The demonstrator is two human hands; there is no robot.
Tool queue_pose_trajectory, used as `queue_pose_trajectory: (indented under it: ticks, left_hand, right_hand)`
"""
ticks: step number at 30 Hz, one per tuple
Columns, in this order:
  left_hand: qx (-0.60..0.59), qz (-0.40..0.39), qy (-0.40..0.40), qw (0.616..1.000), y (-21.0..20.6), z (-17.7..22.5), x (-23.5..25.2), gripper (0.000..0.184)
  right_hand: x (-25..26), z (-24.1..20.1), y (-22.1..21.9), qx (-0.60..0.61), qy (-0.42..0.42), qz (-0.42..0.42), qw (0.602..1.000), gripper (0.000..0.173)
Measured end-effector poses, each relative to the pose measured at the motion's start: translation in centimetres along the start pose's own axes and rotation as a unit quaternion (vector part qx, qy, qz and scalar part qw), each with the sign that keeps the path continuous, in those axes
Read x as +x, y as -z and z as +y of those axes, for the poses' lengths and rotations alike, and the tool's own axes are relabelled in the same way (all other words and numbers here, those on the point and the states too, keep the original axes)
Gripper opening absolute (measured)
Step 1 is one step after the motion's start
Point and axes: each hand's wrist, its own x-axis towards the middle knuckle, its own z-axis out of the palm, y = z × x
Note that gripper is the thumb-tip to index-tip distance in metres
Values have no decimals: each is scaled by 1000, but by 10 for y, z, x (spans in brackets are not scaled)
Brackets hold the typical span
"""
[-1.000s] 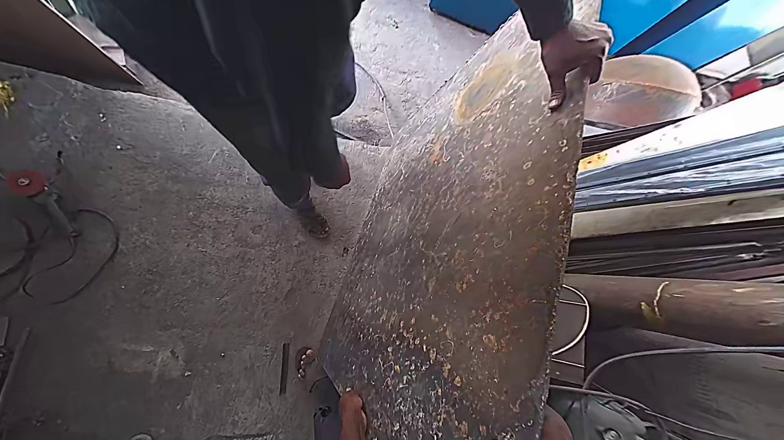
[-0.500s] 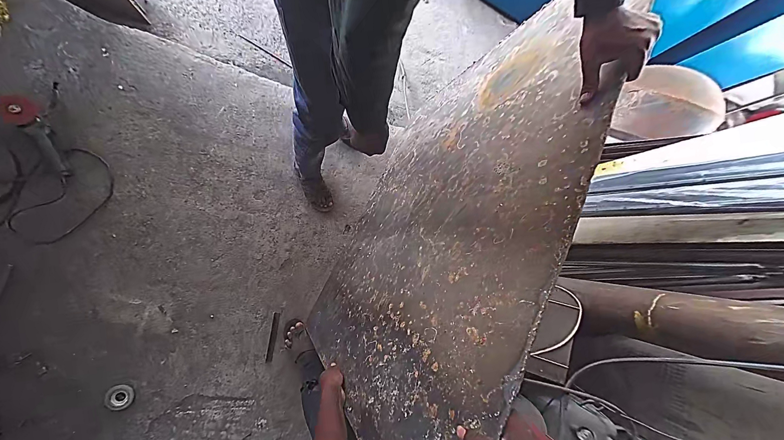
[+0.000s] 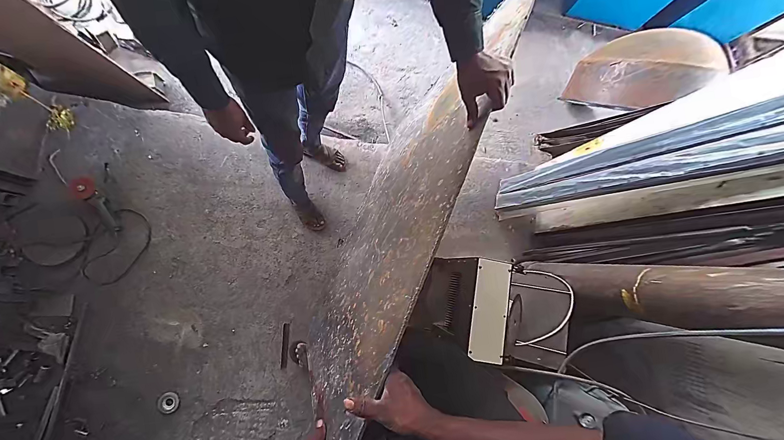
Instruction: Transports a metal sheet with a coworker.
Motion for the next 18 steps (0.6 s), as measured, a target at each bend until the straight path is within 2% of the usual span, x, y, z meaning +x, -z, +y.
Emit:
queue_pose_trajectory:
  ticks: [2,5,6,8,11,13,14,16,18]
  left_hand:
    - [-7,29,4,1000,3,0,-2,46]
    - [3,51,-3,999,4,2,0,45]
    - [11,53,-6,999,2,0,-2,47]
    - [14,59,-10,998,-5,-8,-7,49]
    - [27,37,10,999,-11,-14,-5,46]
    - [27,7,43,999,-14,-16,16,36]
    - [16,-9,67,998,-16,-17,22,38]
    - [1,18,81,997,-30,-7,28,43]
    - [6,59,61,996,-51,-12,31,47]
  right_hand:
    - [7,-1,30,81,22,-16,996,79]
    - [23,-34,113,309,91,123,939,73]
    - [39,-45,144,323,101,176,924,75]
    - [67,-55,182,291,63,268,916,80]
    - [73,-43,193,265,42,302,915,70]
    - [70,-32,196,274,34,313,909,64]
    - [67,-25,195,276,28,317,907,61]
    - [64,-17,196,286,20,331,899,52]
    - [59,-7,202,296,12,333,895,46]
